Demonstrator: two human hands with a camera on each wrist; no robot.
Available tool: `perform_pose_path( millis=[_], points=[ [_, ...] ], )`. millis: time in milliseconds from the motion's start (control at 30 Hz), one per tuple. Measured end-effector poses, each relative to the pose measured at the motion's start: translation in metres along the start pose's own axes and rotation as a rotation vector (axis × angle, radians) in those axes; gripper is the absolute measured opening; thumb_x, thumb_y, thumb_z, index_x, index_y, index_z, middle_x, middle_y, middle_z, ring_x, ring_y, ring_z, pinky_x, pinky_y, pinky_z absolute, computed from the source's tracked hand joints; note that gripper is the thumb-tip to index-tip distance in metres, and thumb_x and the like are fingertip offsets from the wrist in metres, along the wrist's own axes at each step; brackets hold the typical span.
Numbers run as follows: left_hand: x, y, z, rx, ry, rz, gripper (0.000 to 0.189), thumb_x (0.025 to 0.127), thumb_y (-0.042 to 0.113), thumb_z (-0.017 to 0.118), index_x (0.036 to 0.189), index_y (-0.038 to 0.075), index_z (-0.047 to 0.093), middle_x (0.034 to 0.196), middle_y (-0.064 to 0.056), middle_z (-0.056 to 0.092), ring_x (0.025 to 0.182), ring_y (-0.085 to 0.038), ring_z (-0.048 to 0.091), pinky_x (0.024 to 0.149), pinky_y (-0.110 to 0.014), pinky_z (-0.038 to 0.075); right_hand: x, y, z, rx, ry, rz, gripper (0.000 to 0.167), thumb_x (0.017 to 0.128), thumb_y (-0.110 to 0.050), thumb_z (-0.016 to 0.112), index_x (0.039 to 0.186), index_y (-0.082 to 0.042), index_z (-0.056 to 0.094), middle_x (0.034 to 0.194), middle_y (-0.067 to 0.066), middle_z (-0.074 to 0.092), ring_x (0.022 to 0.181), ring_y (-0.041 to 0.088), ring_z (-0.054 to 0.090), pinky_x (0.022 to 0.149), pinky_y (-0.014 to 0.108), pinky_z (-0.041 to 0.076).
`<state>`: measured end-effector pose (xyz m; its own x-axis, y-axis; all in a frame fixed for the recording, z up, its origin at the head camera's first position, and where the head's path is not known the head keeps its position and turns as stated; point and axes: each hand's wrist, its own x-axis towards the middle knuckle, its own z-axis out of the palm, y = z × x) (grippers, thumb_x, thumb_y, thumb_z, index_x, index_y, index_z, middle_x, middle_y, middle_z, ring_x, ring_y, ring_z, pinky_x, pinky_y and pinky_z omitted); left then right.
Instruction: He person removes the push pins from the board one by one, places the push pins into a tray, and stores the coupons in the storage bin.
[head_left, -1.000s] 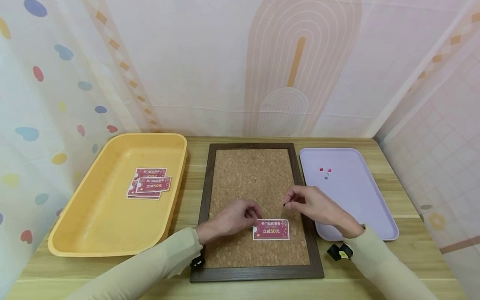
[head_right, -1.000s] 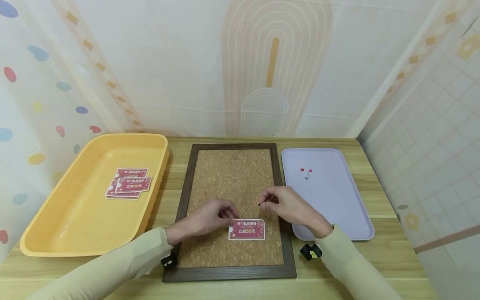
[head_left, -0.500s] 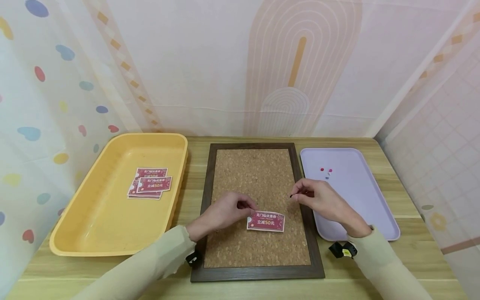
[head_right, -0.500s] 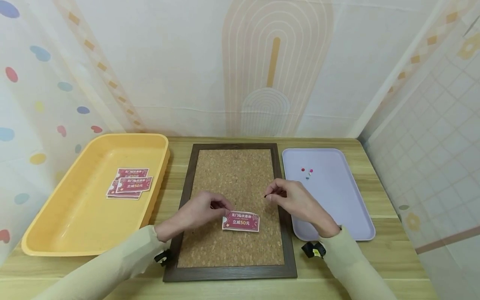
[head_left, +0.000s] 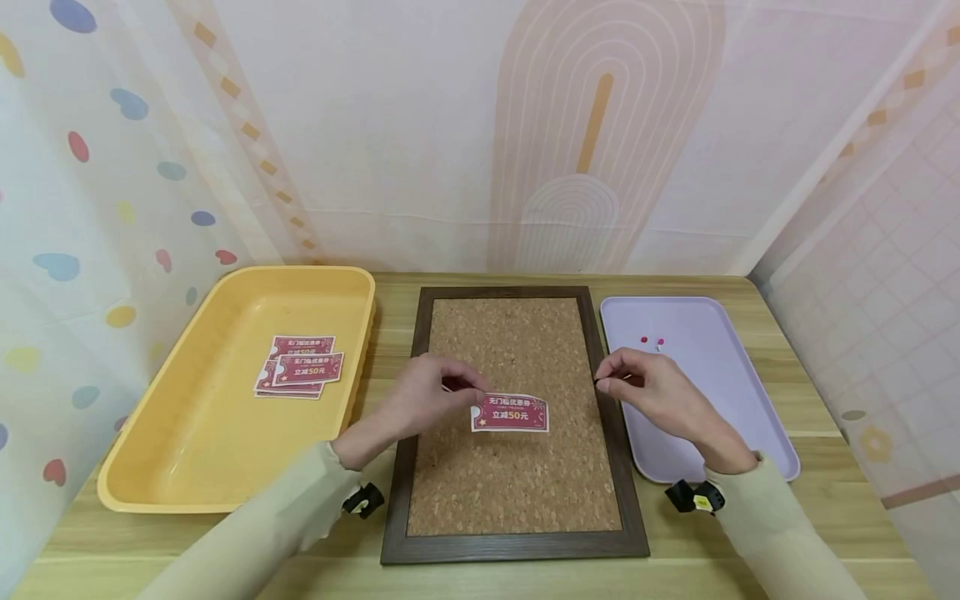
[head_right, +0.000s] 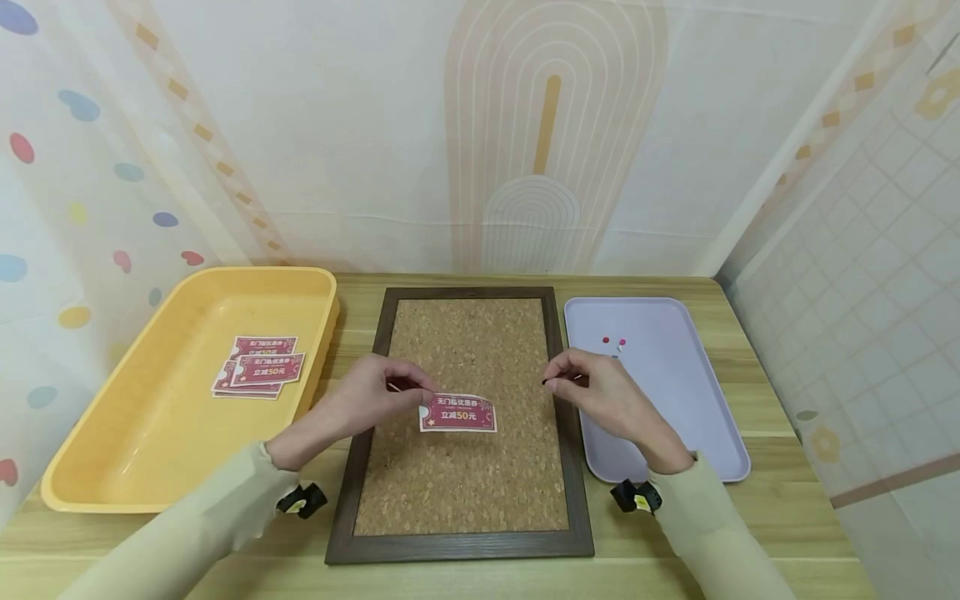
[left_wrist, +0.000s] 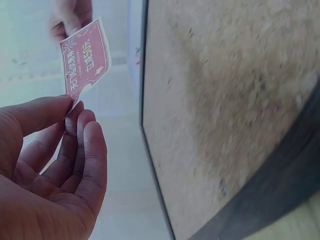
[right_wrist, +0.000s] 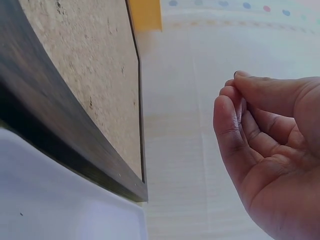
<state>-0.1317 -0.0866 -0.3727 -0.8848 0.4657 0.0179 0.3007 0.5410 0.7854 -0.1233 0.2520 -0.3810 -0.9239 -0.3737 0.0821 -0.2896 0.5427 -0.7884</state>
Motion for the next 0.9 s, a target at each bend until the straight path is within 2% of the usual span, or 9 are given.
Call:
perform_pose_path(
  millis=[100,367,700,900],
  points=[
    [-0.002,-0.001,-0.01,-0.004,0.019,-0.004,0.009,0.094,0.01,0.074,0.098,0.012,0.082,0.098,0.0,0.076,0.081,-0.013,0.064,0.07,-0.03,0.054,-0.001,0.0,-0.004,0.008,0.013,0.009,0.004,0.1,-0.009,0.069,0.103,-0.006,0.07,0.093,0.003,0.069,0.077,0.011,0.058,0.068,0.025,0.048],
    [-0.012,-0.008,-0.034,-0.011,0.046,-0.082,0.01,0.095,0.015,0.073,0.1,0.014,0.081,0.101,-0.001,0.075,0.082,-0.017,0.062,0.069,-0.031,0.053,-0.002,0.002,-0.012,0.011,0.047,-0.006,0.005,0.098,-0.007,0.071,0.101,-0.002,0.071,0.095,0.007,0.07,0.079,0.008,0.059,0.071,0.022,0.049],
    [-0.024,-0.022,-0.065,0.029,0.108,-0.103,0.008,0.095,0.016,0.076,0.1,0.014,0.082,0.099,-0.001,0.077,0.08,-0.017,0.062,0.066,-0.028,0.05,-0.003,0.007,-0.019,-0.022,0.066,0.007,0.003,0.098,-0.005,0.071,0.1,-0.003,0.071,0.091,0.005,0.068,0.078,0.01,0.057,0.069,0.022,0.048],
    [-0.031,-0.028,-0.085,0.06,0.114,-0.11,0.01,0.096,0.016,0.075,0.102,0.012,0.082,0.1,-0.002,0.077,0.08,-0.018,0.059,0.065,-0.025,0.047,-0.003,0.009,-0.025,-0.055,0.065,0.036,0.004,0.099,-0.008,0.07,0.101,-0.004,0.07,0.091,0.008,0.069,0.077,0.011,0.056,0.068,0.023,0.048]
  ],
)
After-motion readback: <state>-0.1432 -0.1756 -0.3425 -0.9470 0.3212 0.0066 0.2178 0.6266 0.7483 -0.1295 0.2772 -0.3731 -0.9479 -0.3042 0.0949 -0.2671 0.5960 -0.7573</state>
